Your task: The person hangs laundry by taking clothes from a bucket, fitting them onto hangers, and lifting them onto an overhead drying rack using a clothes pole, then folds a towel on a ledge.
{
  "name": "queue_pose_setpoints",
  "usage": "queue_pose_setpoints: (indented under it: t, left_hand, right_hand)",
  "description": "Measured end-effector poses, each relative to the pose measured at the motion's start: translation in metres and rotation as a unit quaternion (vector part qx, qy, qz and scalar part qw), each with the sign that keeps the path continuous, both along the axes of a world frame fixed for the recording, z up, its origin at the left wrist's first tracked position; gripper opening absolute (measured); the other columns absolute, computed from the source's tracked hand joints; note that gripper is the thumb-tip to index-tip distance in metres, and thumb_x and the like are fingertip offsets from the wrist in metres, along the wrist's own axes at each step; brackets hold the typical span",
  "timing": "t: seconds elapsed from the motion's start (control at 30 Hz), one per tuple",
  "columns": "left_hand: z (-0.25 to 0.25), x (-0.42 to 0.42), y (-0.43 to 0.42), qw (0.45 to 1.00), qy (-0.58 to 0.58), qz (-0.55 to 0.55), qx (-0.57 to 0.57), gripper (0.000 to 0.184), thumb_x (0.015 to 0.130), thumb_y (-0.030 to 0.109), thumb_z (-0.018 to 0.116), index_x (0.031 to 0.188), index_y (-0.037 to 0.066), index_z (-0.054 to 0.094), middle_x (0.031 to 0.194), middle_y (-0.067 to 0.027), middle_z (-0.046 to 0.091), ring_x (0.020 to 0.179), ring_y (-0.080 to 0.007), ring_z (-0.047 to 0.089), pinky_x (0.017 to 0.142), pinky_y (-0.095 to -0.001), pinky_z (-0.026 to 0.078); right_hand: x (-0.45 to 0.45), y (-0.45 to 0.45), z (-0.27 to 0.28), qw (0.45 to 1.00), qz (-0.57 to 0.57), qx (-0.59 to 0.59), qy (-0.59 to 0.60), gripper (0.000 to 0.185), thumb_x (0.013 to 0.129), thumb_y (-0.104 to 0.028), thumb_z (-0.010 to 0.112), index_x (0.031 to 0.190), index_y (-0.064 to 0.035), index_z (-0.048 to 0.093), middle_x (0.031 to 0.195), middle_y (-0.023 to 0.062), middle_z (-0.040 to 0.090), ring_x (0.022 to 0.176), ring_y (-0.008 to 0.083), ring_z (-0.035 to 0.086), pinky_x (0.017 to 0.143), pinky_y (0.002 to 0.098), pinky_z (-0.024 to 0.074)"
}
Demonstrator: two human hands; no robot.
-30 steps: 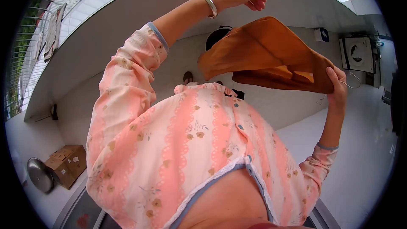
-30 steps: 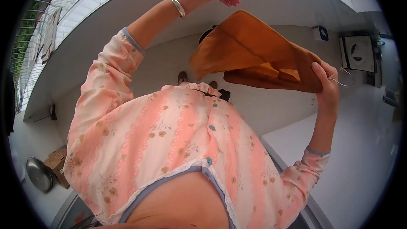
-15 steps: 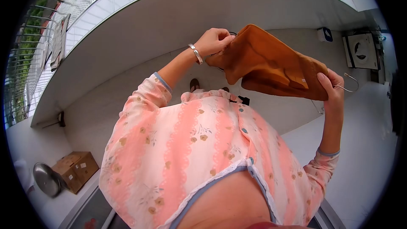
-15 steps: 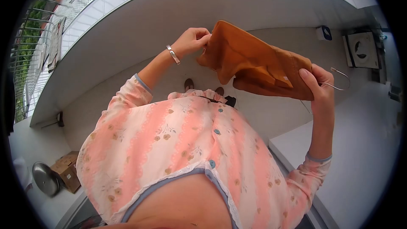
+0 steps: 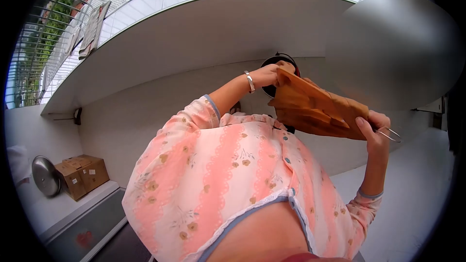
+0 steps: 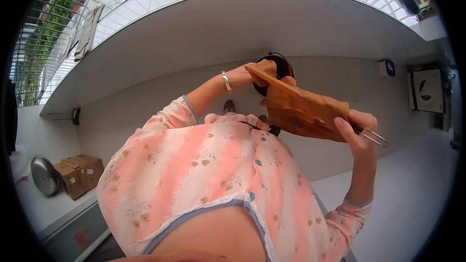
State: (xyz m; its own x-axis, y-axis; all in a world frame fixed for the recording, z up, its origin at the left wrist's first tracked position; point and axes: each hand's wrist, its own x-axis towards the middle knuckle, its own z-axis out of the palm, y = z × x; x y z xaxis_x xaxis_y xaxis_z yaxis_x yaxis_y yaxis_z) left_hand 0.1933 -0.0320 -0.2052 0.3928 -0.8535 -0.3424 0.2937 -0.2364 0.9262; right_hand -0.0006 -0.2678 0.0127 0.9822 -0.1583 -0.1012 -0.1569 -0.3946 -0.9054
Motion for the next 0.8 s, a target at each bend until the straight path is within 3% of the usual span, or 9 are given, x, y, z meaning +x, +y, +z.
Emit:
queue_pose_setpoints:
  t: [0.03, 0.07, 0.1, 0.2, 0.23, 0.3, 0.47, 0.63, 0.8]
  left_hand:
    - [-0.010, 0.000, -0.011, 0.981, -0.181, -0.061, -0.023, 0.014, 0.083, 0.006, 0.051, 0.088, -0.001, 0.062, 0.078, -0.0084, 0.058, 0.069, -0.0140, 0.055, 0.066, -0.0267, 0.045]
    - [-0.019, 0.002, -0.023, 0.877, -0.460, -0.127, -0.044, 0.011, 0.074, 0.008, 0.061, 0.069, -0.001, 0.060, 0.064, -0.0189, 0.052, 0.059, -0.0205, 0.054, 0.058, -0.0284, 0.044]
    - [-0.006, -0.005, -0.034, 0.855, -0.486, -0.157, 0.090, 0.020, 0.068, 0.013, 0.066, 0.058, -0.002, 0.056, 0.056, -0.0230, 0.043, 0.048, -0.0269, 0.050, 0.049, -0.0312, 0.042]
    - [-0.023, 0.001, -0.034, 0.796, -0.563, -0.204, 0.086, 0.022, 0.068, 0.022, 0.062, 0.060, 0.002, 0.058, 0.056, -0.0159, 0.052, 0.044, -0.0263, 0.047, 0.045, -0.0335, 0.041]
    - [0.025, -0.002, -0.024, 0.873, -0.433, -0.180, 0.136, 0.032, 0.072, 0.031, 0.064, 0.058, 0.002, 0.060, 0.052, -0.0125, 0.052, 0.043, -0.0231, 0.046, 0.043, -0.0325, 0.038]
    - [0.065, -0.008, -0.018, 0.927, -0.296, -0.142, 0.182, 0.042, 0.075, 0.039, 0.066, 0.057, 0.002, 0.063, 0.048, -0.0092, 0.052, 0.042, -0.0198, 0.045, 0.041, -0.0315, 0.036]
    - [0.039, -0.012, -0.008, 0.957, -0.200, -0.093, 0.186, 0.039, 0.076, 0.038, 0.066, 0.060, 0.002, 0.062, 0.051, -0.0089, 0.052, 0.046, -0.0194, 0.045, 0.044, -0.0313, 0.037]
    - [0.026, -0.010, 0.003, 0.983, -0.114, -0.028, 0.142, 0.037, 0.077, 0.037, 0.066, 0.064, 0.003, 0.062, 0.055, -0.0086, 0.053, 0.049, -0.0190, 0.046, 0.046, -0.0312, 0.038]
    - [0.042, 0.004, 0.013, 0.997, -0.032, 0.034, 0.064, 0.035, 0.077, 0.037, 0.067, 0.067, 0.003, 0.062, 0.059, -0.0083, 0.053, 0.052, -0.0185, 0.047, 0.049, -0.0310, 0.039]
  right_hand:
    - [0.003, 0.007, -0.001, 0.999, 0.029, -0.021, 0.000, 0.013, 0.081, -0.008, 0.064, 0.084, 0.0050, 0.067, 0.059, -0.0044, 0.045, 0.055, 0.0041, 0.037, 0.049, 0.0225, 0.0262]
    - [0.006, 0.013, -0.004, 0.997, 0.059, -0.043, -0.006, 0.012, 0.080, -0.006, 0.065, 0.082, 0.0055, 0.066, 0.056, -0.0040, 0.042, 0.052, 0.0043, 0.036, 0.048, 0.0228, 0.0258]
    - [0.007, 0.014, -0.011, 0.995, 0.085, -0.056, -0.018, 0.011, 0.079, -0.005, 0.065, 0.078, 0.0057, 0.065, 0.054, -0.0028, 0.042, 0.050, 0.0045, 0.036, 0.046, 0.0232, 0.0257]
    - [0.012, 0.028, -0.013, 0.990, 0.116, -0.066, -0.038, 0.012, 0.078, -0.003, 0.065, 0.070, 0.0054, 0.061, 0.051, -0.0003, 0.042, 0.047, 0.0048, 0.036, 0.044, 0.0244, 0.0265]
    - [0.012, 0.029, -0.013, 0.990, 0.124, -0.060, -0.041, 0.012, 0.078, -0.003, 0.065, 0.070, 0.0053, 0.061, 0.051, -0.0003, 0.042, 0.047, 0.0048, 0.037, 0.043, 0.0247, 0.0269]
    - [0.009, 0.025, -0.015, 0.985, 0.152, -0.070, -0.047, 0.012, 0.078, -0.002, 0.065, 0.071, 0.0056, 0.060, 0.050, -0.0003, 0.042, 0.046, 0.0048, 0.037, 0.043, 0.0246, 0.0272]
    - [0.013, 0.028, -0.010, 0.985, 0.164, -0.039, -0.034, 0.014, 0.079, -0.005, 0.064, 0.072, 0.0065, 0.060, 0.054, -0.0024, 0.045, 0.051, 0.0031, 0.039, 0.045, 0.0233, 0.0281]
    - [0.009, 0.017, -0.024, 0.989, 0.098, 0.107, 0.026, 0.015, 0.081, -0.007, 0.063, 0.077, 0.0071, 0.065, 0.066, -0.0055, 0.052, 0.060, 0.0024, 0.044, 0.051, 0.0196, 0.0323]
    - [0.006, 0.017, -0.020, 0.980, 0.149, 0.127, 0.034, 0.014, 0.079, -0.007, 0.064, 0.078, 0.0068, 0.066, 0.063, -0.0045, 0.053, 0.058, 0.0025, 0.044, 0.050, 0.0204, 0.0328]
